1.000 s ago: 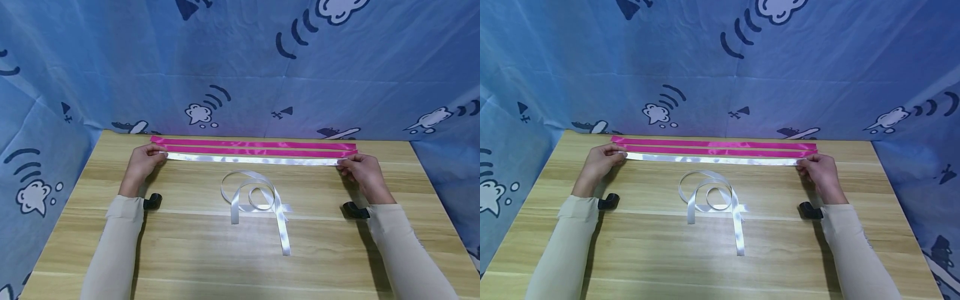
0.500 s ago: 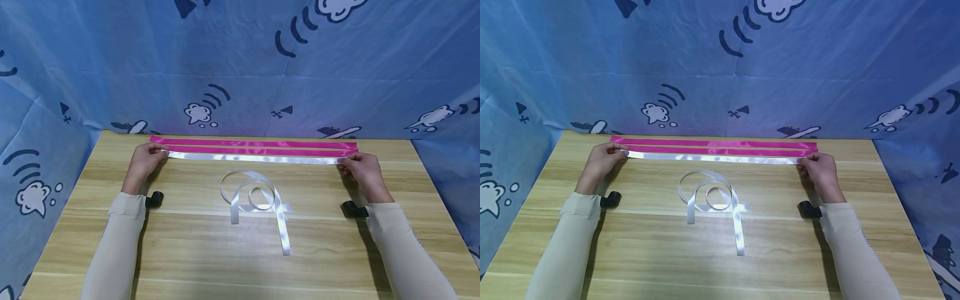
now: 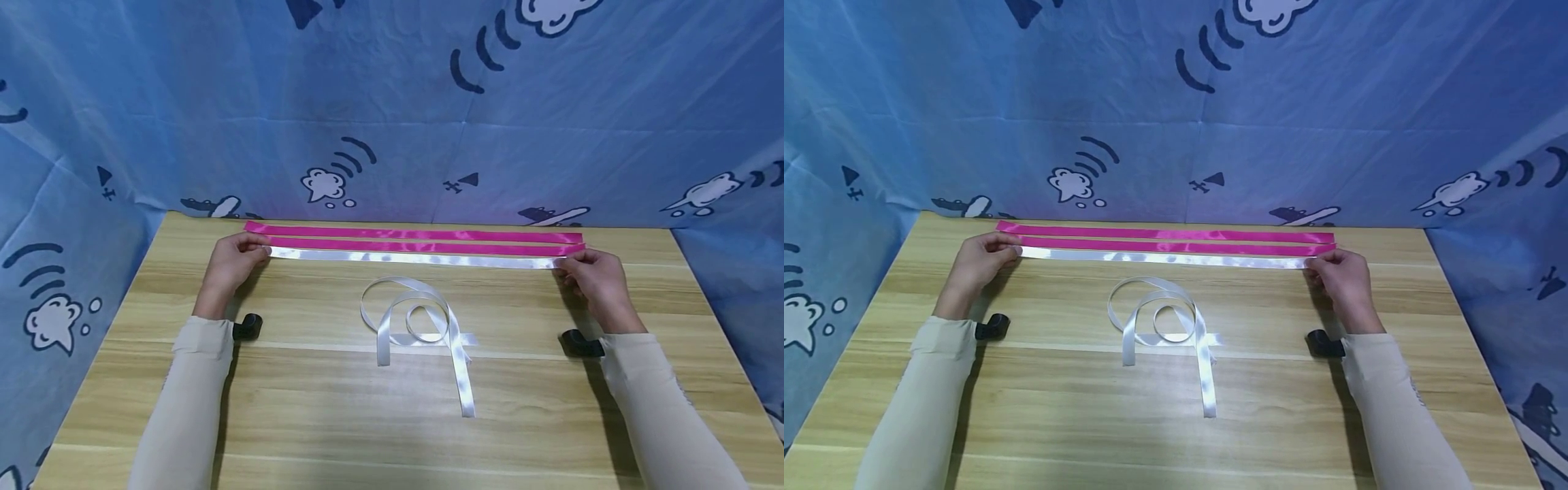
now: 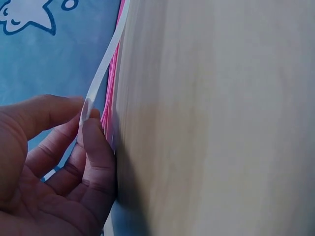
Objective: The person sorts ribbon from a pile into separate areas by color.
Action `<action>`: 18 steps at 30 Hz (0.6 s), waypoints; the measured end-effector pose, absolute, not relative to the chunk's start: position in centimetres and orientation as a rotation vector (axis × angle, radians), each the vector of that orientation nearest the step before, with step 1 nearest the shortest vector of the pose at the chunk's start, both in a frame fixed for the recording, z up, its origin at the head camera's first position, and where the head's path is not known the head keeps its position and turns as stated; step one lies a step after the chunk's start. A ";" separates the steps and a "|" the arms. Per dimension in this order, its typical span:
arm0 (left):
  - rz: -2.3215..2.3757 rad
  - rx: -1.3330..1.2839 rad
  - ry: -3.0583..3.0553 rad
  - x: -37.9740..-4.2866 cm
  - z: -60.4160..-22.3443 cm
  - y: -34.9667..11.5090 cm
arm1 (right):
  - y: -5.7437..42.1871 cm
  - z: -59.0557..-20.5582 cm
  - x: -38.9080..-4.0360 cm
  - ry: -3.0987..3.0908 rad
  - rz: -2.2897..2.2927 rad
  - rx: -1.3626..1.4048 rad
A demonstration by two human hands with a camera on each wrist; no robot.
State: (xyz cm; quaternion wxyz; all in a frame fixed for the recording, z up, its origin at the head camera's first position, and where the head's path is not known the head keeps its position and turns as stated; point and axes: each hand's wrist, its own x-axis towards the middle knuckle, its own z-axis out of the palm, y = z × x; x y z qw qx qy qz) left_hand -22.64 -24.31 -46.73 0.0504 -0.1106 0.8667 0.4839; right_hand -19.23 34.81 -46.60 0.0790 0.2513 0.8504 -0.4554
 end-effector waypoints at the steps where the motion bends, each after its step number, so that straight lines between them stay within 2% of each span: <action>1: 1.471 -0.337 2.641 -22.6 -46.7 -24.4 | 34.9 -46.6 -19.2 2.551 -1.356 0.757; 18: 1.432 -0.468 2.680 -21.3 -45.2 -27.0 | 37.0 -46.0 -18.7 2.550 -1.302 0.912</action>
